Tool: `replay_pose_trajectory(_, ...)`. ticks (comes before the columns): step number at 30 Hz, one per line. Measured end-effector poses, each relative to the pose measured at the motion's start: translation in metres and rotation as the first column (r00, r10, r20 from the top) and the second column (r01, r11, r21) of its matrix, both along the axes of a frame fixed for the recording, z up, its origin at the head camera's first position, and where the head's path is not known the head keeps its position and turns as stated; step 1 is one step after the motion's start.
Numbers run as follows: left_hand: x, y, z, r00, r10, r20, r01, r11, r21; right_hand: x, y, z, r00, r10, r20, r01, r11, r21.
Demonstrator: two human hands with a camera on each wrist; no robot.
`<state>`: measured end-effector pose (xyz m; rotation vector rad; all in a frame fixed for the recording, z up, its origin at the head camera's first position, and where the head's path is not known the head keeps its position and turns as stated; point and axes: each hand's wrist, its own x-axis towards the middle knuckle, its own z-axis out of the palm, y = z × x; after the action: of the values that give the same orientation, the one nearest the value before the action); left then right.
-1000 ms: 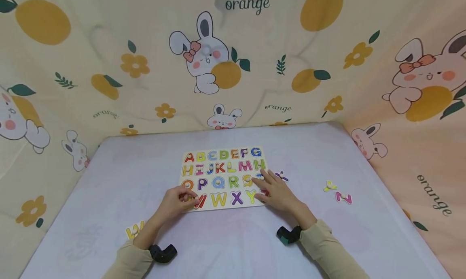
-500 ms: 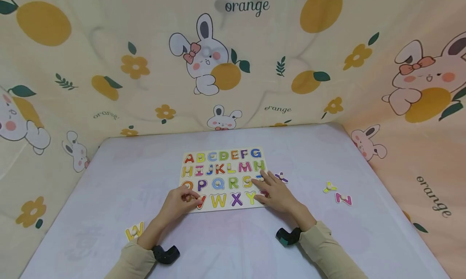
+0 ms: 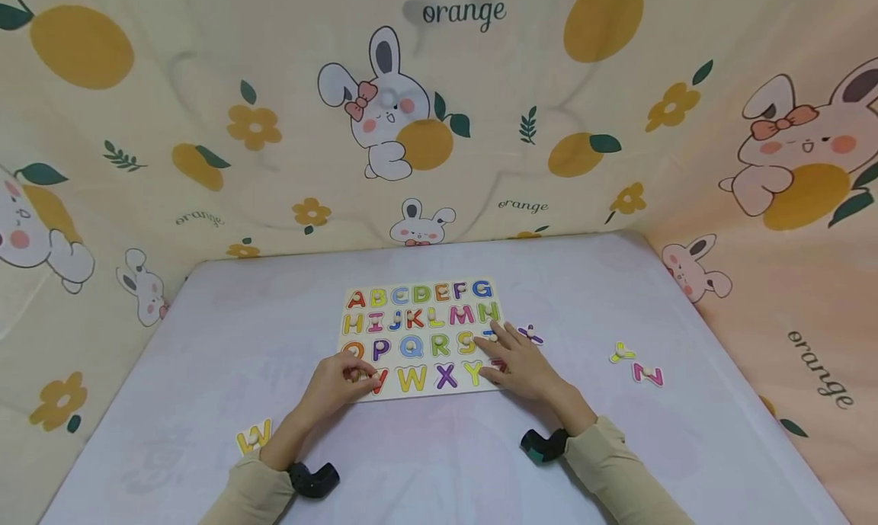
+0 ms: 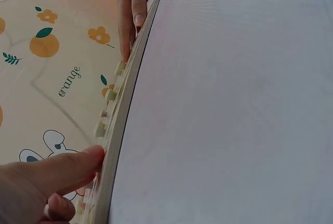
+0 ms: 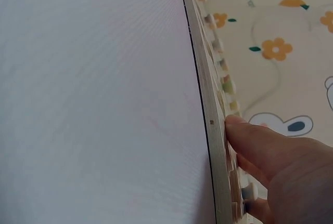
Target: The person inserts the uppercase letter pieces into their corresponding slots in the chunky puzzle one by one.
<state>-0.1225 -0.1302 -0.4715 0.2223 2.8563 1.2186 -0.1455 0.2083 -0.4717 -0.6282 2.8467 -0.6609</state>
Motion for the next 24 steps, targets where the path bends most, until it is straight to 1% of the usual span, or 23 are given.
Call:
replay_pose_trajectory(6,0.0,-0.002,0.004,1.0,-0.024,-0.003,0.024,1.0,0.005,0.001,-0.001,0.002,1.0,0.002,0.003,-0.002,1.0,-0.009)
replay_pose_trajectory(11,-0.002,-0.014,0.007,0.999,-0.032,-0.02,0.033,0.998,0.046,0.001,-0.001,0.001,1.0,0.002,0.004,-0.002,1.0,-0.009)
replay_pose_trajectory(13,-0.003,-0.022,0.009,0.999,-0.032,-0.013,0.033,0.997,0.067,0.001,-0.001,0.0,1.0,0.004,0.001,-0.004,1.0,-0.012)
replay_pose_trajectory(16,-0.003,-0.038,0.014,0.999,-0.042,0.004,0.042,0.997,0.072,0.0,-0.001,-0.001,1.0,0.008,0.003,-0.008,1.0,-0.017)
replay_pose_trajectory(19,-0.001,-0.055,0.017,0.998,-0.07,0.0,0.07,0.995,0.073,0.0,-0.002,-0.001,1.0,0.01,0.005,-0.01,1.0,-0.012)
replay_pose_trajectory(22,0.003,-0.073,0.019,0.994,-0.111,-0.009,0.112,0.991,0.077,0.0,-0.002,-0.001,1.0,0.003,0.011,-0.003,1.0,-0.008)
replay_pose_trajectory(24,0.006,-0.086,0.02,0.992,-0.125,0.008,0.124,0.987,0.1,0.0,-0.002,-0.001,1.0,0.0,0.019,0.0,1.0,-0.004)
